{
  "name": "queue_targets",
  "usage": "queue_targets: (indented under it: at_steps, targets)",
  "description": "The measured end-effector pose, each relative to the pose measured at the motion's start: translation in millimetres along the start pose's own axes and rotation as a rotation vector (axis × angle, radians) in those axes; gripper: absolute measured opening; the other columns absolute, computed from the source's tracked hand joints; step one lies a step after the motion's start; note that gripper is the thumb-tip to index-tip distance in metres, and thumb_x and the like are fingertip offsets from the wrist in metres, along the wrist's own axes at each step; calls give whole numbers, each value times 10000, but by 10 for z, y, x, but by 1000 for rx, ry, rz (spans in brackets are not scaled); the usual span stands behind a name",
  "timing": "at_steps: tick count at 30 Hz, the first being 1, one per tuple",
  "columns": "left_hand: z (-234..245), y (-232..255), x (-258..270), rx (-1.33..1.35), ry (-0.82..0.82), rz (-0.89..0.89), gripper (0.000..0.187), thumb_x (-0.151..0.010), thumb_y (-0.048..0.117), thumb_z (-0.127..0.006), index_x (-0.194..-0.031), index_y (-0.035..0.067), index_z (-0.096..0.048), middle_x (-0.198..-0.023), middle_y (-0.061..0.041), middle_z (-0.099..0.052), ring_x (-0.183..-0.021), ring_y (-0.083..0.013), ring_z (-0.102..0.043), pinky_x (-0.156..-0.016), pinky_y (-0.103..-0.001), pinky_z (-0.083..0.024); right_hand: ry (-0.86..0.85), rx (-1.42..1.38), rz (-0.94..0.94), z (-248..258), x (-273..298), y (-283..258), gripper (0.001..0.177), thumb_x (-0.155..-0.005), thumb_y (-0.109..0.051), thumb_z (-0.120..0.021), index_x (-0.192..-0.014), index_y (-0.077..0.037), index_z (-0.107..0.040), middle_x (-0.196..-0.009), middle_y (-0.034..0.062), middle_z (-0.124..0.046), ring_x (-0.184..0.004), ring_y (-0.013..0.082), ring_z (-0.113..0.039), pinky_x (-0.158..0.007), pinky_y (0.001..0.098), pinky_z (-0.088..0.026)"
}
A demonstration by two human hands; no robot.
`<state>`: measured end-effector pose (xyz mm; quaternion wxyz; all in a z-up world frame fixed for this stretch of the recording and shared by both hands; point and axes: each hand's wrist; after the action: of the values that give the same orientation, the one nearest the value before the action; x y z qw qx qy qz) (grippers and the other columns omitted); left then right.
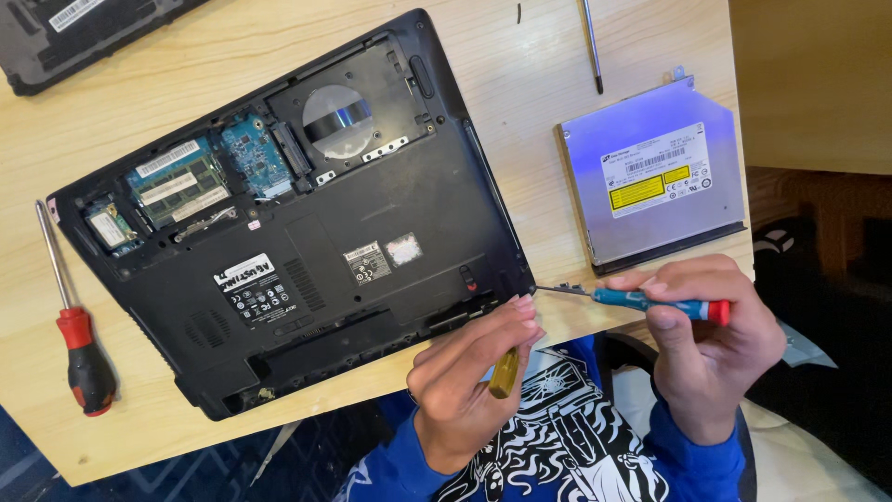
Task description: The person removes the laptop battery, then uses a screwdriver to unscrew and remove the bottom cover. They open the laptop, inspect the keyboard area, and then reattach the bottom cover, securing it with screws.
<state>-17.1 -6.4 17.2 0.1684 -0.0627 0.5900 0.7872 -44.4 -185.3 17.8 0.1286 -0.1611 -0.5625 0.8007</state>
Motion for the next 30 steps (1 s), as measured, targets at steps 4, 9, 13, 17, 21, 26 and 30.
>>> queue_targets:
  at_steps: [4,9,13,17,21,26,30]
  targets:
    - [-7,30,-16,-18,11,-31,118,-843,-78,-735,-950,-45,-696,-971,-189,-745,-915,-291,-787,-853,-344,-671,-9,9,11,2,1,-2,296,-957,-297,-563,-929,-5,-523,-855,164,-551,-773,307,-719,-761,382,-663]
    - [-15,49,-9,13,6,-36,84,-869,-87,-684,-951,-68,-691,-979,-220,-733,-926,-317,-780,-895,-389,-667,-9,25,4,-3,-7,-20,305,-959,-304,-557,-924,-3,-527,-843,165,-564,-766,305,-720,-747,369,-653]
    - [-20,56,-7,-8,-3,-26,125,-837,-99,-736,-952,-65,-698,-970,-199,-738,-924,-306,-779,-889,-391,-674,3,42,-1,2,7,-16,289,-962,-299,-558,-933,-13,-531,-844,160,-583,-785,284,-726,-762,348,-636]
    - [-41,67,-6,-15,19,-23,67,-845,-93,-706,-909,-75,-706,-945,-205,-733,-886,-313,-783,-869,-400,-684,-12,21,1,12,17,0,298,-956,-293,-556,-941,3,-531,-864,167,-569,-796,301,-728,-782,367,-653]
    - [-58,46,14,-6,56,-32,80,-842,-91,-711,-918,-69,-703,-937,-205,-739,-885,-313,-786,-856,-388,-685,-32,83,50,5,7,-57,300,-970,-302,-521,-953,-2,-526,-883,180,-610,-814,280,-726,-800,360,-655]
    - [-30,67,-5,19,7,-40,65,-887,-37,-677,-934,-73,-703,-972,-233,-731,-924,-338,-779,-883,-415,-678,-29,102,94,30,40,-26,283,-930,-254,-555,-943,28,-537,-895,189,-599,-818,268,-716,-787,332,-662]
    - [34,-6,-43,81,-128,-149,129,-924,-39,-632,-1010,-129,-668,-1018,-277,-699,-980,-386,-749,-938,-474,-656,3,84,47,2,74,-21,306,-940,-286,-556,-944,20,-539,-895,193,-603,-805,273,-721,-793,344,-654]
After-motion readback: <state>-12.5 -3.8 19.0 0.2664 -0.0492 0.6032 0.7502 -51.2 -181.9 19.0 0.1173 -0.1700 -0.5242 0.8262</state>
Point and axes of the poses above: each hand's wrist, its own x-axis away from the middle knuckle, its own z-axis out of the back of the hand, y = z × x
